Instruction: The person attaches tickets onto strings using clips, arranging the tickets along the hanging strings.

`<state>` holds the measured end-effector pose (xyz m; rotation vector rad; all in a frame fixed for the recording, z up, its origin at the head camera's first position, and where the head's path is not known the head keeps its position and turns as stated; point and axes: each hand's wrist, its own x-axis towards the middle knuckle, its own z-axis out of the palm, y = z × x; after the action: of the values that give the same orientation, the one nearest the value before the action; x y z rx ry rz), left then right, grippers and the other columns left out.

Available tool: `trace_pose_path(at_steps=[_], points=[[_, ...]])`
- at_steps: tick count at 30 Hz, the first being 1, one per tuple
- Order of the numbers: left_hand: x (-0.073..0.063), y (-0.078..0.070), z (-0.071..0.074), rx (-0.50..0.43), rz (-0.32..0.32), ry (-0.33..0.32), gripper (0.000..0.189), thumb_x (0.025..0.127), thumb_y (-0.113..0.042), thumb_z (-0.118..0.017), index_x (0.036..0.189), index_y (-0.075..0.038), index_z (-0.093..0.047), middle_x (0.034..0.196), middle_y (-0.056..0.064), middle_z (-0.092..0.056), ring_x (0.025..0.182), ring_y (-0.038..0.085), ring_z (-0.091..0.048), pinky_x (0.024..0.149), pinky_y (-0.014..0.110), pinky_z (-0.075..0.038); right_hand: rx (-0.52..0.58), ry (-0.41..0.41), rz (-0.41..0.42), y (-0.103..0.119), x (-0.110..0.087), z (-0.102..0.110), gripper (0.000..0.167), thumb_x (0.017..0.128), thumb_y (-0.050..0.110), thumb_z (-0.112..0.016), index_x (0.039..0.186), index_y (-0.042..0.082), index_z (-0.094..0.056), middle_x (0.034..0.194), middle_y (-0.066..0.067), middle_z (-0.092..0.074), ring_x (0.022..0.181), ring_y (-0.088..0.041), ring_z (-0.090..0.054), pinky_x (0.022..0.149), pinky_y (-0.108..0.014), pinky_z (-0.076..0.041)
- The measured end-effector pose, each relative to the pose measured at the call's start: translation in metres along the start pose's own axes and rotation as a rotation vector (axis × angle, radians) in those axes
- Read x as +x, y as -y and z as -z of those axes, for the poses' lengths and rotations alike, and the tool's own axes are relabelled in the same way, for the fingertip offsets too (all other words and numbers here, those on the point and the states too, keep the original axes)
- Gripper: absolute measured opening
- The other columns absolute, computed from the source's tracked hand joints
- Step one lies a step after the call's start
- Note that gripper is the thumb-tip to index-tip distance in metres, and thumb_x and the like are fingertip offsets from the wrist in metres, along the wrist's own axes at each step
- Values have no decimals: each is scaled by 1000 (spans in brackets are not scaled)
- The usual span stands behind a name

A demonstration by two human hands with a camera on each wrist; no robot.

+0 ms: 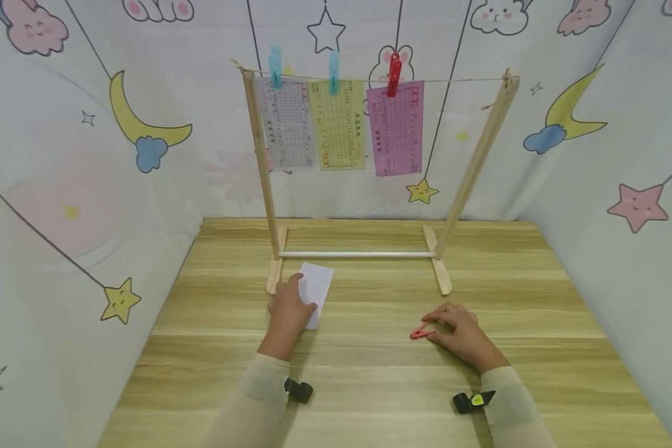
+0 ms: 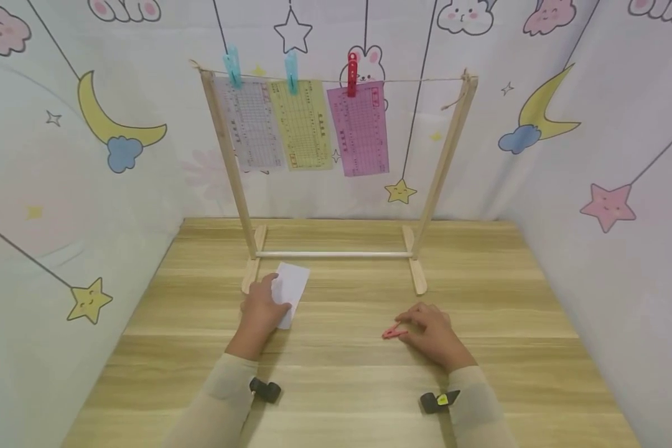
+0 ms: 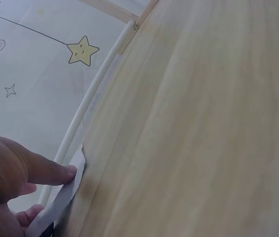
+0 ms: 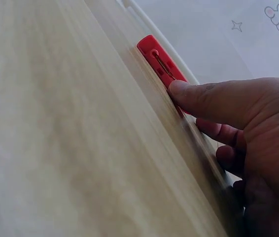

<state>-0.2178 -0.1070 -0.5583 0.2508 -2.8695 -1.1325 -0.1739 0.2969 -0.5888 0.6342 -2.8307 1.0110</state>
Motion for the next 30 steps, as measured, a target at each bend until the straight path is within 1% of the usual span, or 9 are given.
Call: trace_pose_path(at_steps=[3,5,10,13,16,21,24,28,30], points=[[-1,0,0,-51,2,-8,87,78,-6,-87,154,-14,-44,134,28,-45,108,53,-53,88,58,-45,6,-3,-11,0,-1,1,33,85,26,-86,116,29,-76,112,12,-65,109,-18,-55,93,-49,-33],[-2,0,0,-67,3,-15,86,79,-4,-85,154,-14,-44,133,29,-46,108,53,-53,87,57,-48,15,-4,-24,0,-1,1,31,86,28,-85,116,29,-76,114,11,-67,112,-20,-56,96,-51,-34],[-2,1,0,-94,-13,-21,72,84,3,-77,150,-10,-49,132,30,-60,113,51,-61,90,59,-54,40,-28,-82,1,-2,4,30,87,31,-85,115,25,-77,119,5,-72,116,-25,-61,103,-54,-42],[-2,2,1,-146,-14,-22,64,88,4,-72,148,-7,-52,132,30,-63,115,48,-64,83,57,-59,89,-44,-150,1,-4,6,32,88,34,-84,117,22,-77,120,0,-73,116,-27,-65,102,-54,-48],[-2,4,1,-195,-18,-40,55,90,1,-70,143,-4,-57,125,31,-66,110,46,-67,78,53,-61,154,-47,-216,0,-5,6,36,89,37,-82,121,20,-77,122,-1,-74,119,-27,-65,102,-52,-49],[0,8,1,-250,-44,-79,29,93,-6,-72,122,-1,-70,109,20,-73,93,35,-72,72,46,-61,240,-67,-269,-2,-6,8,42,89,40,-82,125,19,-76,122,-1,-75,120,-24,-65,100,-35,-50],[0,8,1,-283,-59,-98,17,97,-10,-71,111,-1,-73,102,15,-75,87,29,-72,70,42,-61,267,-85,-291,-2,-7,10,44,89,41,-81,126,17,-76,120,0,-75,118,-18,-65,95,-25,-49],[-1,2,0,-344,-85,-113,12,99,-13,-71,104,-3,-74,97,12,-75,83,26,-72,67,38,-61,321,-131,-318,-2,-8,14,42,90,36,-82,124,12,-76,115,-1,-77,110,-7,-65,89,-19,-48],[-1,-3,-2,-401,-101,-99,11,98,-13,-71,103,-3,-74,95,12,-76,81,24,-72,64,35,-60,367,-155,-332,-2,-8,16,41,91,32,-82,124,8,-75,111,-1,-77,104,-5,-65,86,-19,-49]])
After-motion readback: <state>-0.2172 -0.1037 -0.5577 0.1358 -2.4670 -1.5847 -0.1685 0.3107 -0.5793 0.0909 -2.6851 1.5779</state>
